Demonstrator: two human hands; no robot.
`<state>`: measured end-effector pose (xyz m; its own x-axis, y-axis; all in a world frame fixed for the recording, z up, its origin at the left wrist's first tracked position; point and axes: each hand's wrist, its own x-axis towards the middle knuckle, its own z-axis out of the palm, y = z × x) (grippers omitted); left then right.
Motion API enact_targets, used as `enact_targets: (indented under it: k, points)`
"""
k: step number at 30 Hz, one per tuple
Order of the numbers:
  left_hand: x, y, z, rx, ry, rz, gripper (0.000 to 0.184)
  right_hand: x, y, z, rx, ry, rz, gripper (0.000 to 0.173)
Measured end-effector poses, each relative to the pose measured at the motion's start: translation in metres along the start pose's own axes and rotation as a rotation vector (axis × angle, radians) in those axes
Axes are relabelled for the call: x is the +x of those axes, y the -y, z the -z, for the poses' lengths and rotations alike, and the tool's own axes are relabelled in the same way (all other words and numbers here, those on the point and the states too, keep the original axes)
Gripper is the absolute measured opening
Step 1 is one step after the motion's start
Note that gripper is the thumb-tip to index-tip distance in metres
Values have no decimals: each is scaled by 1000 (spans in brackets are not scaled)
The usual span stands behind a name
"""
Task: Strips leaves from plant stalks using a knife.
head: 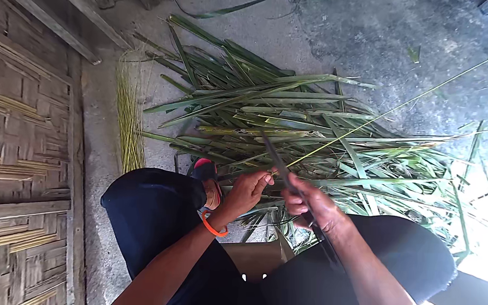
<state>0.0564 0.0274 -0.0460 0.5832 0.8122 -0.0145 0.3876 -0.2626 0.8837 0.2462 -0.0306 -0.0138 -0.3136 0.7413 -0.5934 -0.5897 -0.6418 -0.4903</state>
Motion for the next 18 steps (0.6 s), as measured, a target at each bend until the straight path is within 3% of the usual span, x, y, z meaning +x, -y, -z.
enact_targets:
  k: [4, 6, 11, 18]
  points:
    - [-4, 8, 9, -10, 65, -47, 32, -6, 40, 36, -126, -222, 391, 38]
    - [-5, 12, 12, 35, 123, -8, 34, -9, 49, 45, -181, -326, 481, 36]
    - [2, 5, 9, 112, 212, 103, 43, 0, 15, 18, -308, -314, 431, 39]
    - [15, -6, -12, -45, -49, 37, 29, 11, -11, -7, -420, -212, 467, 35]
